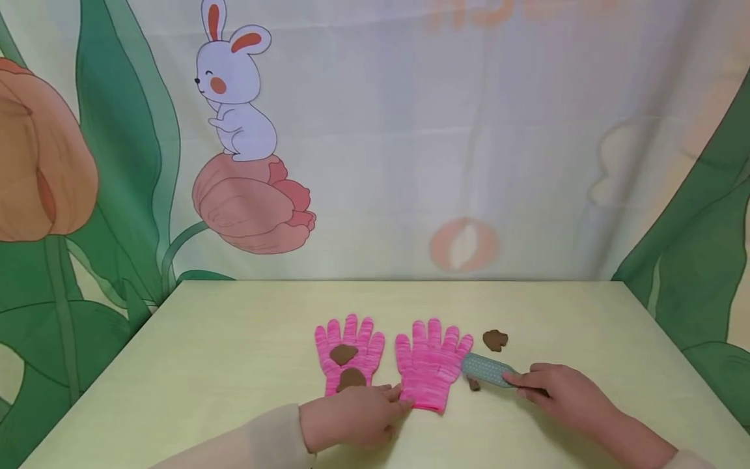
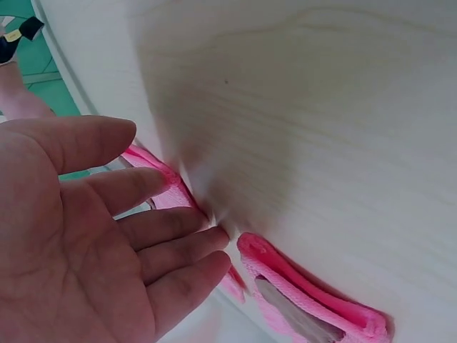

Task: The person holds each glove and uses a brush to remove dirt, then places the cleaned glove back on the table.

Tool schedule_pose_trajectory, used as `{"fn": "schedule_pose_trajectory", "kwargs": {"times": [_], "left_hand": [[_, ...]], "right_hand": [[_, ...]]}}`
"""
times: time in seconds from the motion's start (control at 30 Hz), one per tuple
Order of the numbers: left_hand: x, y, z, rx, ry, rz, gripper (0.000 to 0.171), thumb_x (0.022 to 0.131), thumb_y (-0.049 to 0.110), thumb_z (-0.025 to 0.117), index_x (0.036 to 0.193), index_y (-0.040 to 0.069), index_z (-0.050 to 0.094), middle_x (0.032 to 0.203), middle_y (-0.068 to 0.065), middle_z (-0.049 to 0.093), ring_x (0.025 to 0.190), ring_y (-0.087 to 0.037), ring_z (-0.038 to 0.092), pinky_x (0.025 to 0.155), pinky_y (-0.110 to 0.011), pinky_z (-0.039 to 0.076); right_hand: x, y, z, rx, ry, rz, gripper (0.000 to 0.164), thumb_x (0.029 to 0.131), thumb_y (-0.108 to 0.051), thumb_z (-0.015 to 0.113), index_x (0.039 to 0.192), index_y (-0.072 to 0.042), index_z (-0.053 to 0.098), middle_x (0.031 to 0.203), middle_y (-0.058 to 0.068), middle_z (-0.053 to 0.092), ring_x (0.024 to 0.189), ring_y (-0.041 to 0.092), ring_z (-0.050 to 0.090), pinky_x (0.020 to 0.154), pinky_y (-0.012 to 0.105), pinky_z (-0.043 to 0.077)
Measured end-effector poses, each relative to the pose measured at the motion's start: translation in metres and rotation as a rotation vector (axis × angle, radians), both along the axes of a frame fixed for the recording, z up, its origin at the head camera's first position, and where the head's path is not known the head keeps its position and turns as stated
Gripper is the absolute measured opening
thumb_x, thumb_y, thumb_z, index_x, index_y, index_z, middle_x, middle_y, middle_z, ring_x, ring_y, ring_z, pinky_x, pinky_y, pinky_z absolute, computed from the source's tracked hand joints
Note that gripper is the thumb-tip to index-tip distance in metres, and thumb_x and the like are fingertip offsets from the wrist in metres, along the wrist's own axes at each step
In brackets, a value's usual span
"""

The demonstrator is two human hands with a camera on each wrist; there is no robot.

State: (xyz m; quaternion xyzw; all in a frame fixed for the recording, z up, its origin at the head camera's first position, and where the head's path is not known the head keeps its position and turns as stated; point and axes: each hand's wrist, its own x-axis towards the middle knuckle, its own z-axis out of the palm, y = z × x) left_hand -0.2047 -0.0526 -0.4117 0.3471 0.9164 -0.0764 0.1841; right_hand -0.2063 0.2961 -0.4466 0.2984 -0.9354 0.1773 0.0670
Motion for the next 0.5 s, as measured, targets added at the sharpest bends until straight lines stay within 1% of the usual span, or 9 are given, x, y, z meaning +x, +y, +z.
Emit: {"fn": "schedule_pose_trajectory", "kwargs": {"times": [0.07, 0.13, 0.17, 0.23, 0.27, 0.3, 0.37, 0.47, 0.5], "left_hand": [[-0.001, 0.0, 0.0, 0.002, 0.013, -0.017, 0.05, 0.103, 0.031, 0.056, 0.153, 0.032, 0.049, 0.16, 0.006, 0.047, 0.144, -0.014, 0.051, 0.107, -0.034, 0.053], [-0.002, 0.001, 0.001, 0.009, 0.018, -0.029, 0.05, 0.102, 0.03, 0.057, 0.152, 0.031, 0.05, 0.159, 0.005, 0.049, 0.143, -0.015, 0.053, 0.105, -0.034, 0.055], [-0.002, 0.001, 0.001, 0.012, 0.023, -0.036, 0.049, 0.102, 0.03, 0.058, 0.151, 0.03, 0.052, 0.158, 0.005, 0.05, 0.14, -0.015, 0.056, 0.1, -0.033, 0.056], [-0.003, 0.001, 0.001, 0.013, 0.035, -0.044, 0.049, 0.101, 0.031, 0.059, 0.15, 0.03, 0.053, 0.157, 0.003, 0.051, 0.135, -0.016, 0.06, 0.092, -0.032, 0.059], [-0.004, 0.001, 0.001, 0.009, 0.041, -0.043, 0.049, 0.101, 0.032, 0.06, 0.149, 0.029, 0.053, 0.157, 0.004, 0.051, 0.133, -0.017, 0.062, 0.087, -0.032, 0.059], [-0.004, 0.001, 0.001, 0.006, 0.043, -0.041, 0.049, 0.101, 0.033, 0.06, 0.149, 0.029, 0.054, 0.157, 0.004, 0.052, 0.13, -0.018, 0.064, 0.083, -0.032, 0.059], [-0.005, 0.002, 0.0, 0.0, 0.056, -0.03, 0.048, 0.101, 0.035, 0.061, 0.148, 0.03, 0.054, 0.156, 0.005, 0.052, 0.125, -0.019, 0.067, 0.077, -0.032, 0.059], [-0.004, 0.005, 0.001, -0.001, 0.061, -0.012, 0.044, 0.101, 0.038, 0.061, 0.144, 0.03, 0.058, 0.153, 0.007, 0.056, 0.122, -0.018, 0.068, 0.08, -0.032, 0.059], [-0.004, 0.006, 0.001, 0.002, 0.06, -0.007, 0.041, 0.101, 0.039, 0.061, 0.141, 0.03, 0.06, 0.151, 0.008, 0.058, 0.12, -0.017, 0.069, 0.081, -0.032, 0.059]], "right_hand": [[0.005, 0.014, 0.002, 0.06, 0.06, -0.064, 0.035, 0.086, -0.012, 0.078, 0.12, -0.017, 0.078, 0.07, -0.02, 0.043, 0.062, -0.008, 0.026, 0.055, 0.016, 0.029], [0.009, 0.027, 0.009, 0.132, 0.111, -0.151, 0.035, 0.084, -0.013, 0.079, 0.119, -0.018, 0.079, 0.068, -0.019, 0.041, 0.06, -0.007, 0.024, 0.054, 0.017, 0.027], [0.011, 0.032, 0.012, 0.158, 0.147, -0.191, 0.035, 0.083, -0.013, 0.081, 0.118, -0.018, 0.079, 0.068, -0.019, 0.039, 0.059, -0.006, 0.023, 0.054, 0.017, 0.026], [0.014, 0.036, 0.018, 0.175, 0.211, -0.249, 0.037, 0.08, -0.013, 0.083, 0.116, -0.019, 0.08, 0.067, -0.019, 0.038, 0.058, -0.006, 0.022, 0.053, 0.017, 0.024], [0.015, 0.034, 0.02, 0.161, 0.231, -0.252, 0.037, 0.079, -0.013, 0.083, 0.116, -0.019, 0.08, 0.068, -0.019, 0.038, 0.058, -0.006, 0.022, 0.053, 0.017, 0.024], [0.016, 0.031, 0.022, 0.145, 0.233, -0.243, 0.038, 0.079, -0.013, 0.083, 0.116, -0.02, 0.08, 0.068, -0.02, 0.038, 0.059, -0.007, 0.022, 0.053, 0.017, 0.025], [0.016, 0.021, 0.023, 0.102, 0.243, -0.171, 0.038, 0.078, -0.012, 0.084, 0.115, -0.02, 0.08, 0.069, -0.022, 0.039, 0.06, -0.009, 0.022, 0.053, 0.016, 0.025], [0.016, 0.005, 0.021, 0.07, 0.182, -0.036, 0.035, 0.081, -0.013, 0.082, 0.115, -0.021, 0.08, 0.069, -0.023, 0.041, 0.062, -0.011, 0.023, 0.053, 0.014, 0.027], [0.016, 0.003, 0.019, 0.068, 0.15, -0.01, 0.034, 0.082, -0.014, 0.082, 0.115, -0.021, 0.08, 0.069, -0.023, 0.041, 0.062, -0.011, 0.024, 0.053, 0.014, 0.027]]}}
